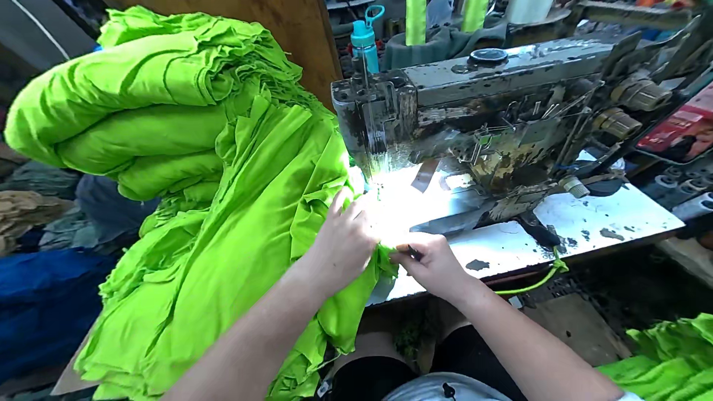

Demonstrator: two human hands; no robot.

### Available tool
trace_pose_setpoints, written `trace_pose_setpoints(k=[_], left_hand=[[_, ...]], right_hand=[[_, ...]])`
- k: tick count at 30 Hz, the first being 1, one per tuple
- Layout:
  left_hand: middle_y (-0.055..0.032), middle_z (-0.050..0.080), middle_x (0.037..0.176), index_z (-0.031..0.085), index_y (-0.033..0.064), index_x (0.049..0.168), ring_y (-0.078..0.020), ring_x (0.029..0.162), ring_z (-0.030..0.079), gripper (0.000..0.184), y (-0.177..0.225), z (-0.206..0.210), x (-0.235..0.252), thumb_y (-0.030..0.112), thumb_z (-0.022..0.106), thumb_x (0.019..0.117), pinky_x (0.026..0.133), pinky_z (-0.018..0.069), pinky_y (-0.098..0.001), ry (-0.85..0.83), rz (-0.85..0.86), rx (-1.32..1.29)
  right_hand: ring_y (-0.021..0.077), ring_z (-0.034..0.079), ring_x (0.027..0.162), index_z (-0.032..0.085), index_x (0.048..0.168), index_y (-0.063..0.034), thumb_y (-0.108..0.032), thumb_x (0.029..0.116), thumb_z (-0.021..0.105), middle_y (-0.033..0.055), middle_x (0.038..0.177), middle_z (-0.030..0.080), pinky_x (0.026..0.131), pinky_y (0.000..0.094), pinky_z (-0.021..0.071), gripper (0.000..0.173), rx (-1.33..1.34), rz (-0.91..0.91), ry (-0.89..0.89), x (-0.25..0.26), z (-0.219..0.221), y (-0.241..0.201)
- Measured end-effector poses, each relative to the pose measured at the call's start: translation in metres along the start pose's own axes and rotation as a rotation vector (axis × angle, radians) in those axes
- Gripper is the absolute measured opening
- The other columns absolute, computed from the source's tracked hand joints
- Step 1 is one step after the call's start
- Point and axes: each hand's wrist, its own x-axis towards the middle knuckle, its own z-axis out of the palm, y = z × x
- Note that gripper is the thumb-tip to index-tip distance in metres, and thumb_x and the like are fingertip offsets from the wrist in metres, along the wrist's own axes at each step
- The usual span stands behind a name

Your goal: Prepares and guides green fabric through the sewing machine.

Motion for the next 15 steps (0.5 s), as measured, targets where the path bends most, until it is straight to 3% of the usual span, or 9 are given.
trace_pose_setpoints(k=[2,6,10,15], left_hand=[[-0.0137,0.071,0.113,0.075,0.0108,0.095,-0.0381,0.124,0.061,0.015,0.004,0.011,-0.011,0.004,0.063,0.0911,0.112,0.0378,-0.0669,0.049,-0.017,0.027],[-0.0133,0.069,0.101,0.075,0.0111,0.090,-0.0364,0.109,0.064,0.019,0.006,0.008,-0.014,0.002,0.059,0.0943,0.104,0.0425,-0.0630,0.042,-0.034,0.059],[-0.0110,0.071,0.108,0.075,0.0093,0.088,-0.0337,0.118,0.062,0.012,-0.006,0.003,0.002,0.002,0.065,0.0910,0.110,0.0388,-0.0592,-0.005,-0.072,0.078],[-0.0120,0.069,0.122,0.075,0.0054,0.104,-0.0341,0.125,0.060,0.015,-0.020,0.006,0.027,0.003,0.067,0.0909,0.115,0.0312,-0.0624,-0.109,-0.224,0.056]], right_hand=[[0.0053,0.069,0.077,0.077,0.096,-0.0017,-0.011,0.0983,0.062,0.0077,0.091,0.074,0.070,0.0187,0.0581,0.017,-0.056,-0.068,0.035,-0.011,0.002,-0.002],[0.0038,0.070,0.075,0.077,0.097,-0.0013,-0.008,0.0978,0.062,0.0068,0.092,0.074,0.068,0.0174,0.0588,0.016,-0.020,-0.053,0.071,-0.013,0.003,-0.003],[0.0045,0.069,0.070,0.077,0.097,-0.0003,-0.009,0.0982,0.062,0.0063,0.085,0.074,0.064,0.0195,0.0593,0.017,-0.026,-0.017,0.118,0.006,0.007,0.003],[0.0048,0.069,0.064,0.078,0.097,-0.0020,-0.012,0.0987,0.060,0.0037,0.074,0.073,0.062,0.0217,0.0590,0.020,-0.110,0.042,0.200,0.027,0.016,0.009]])
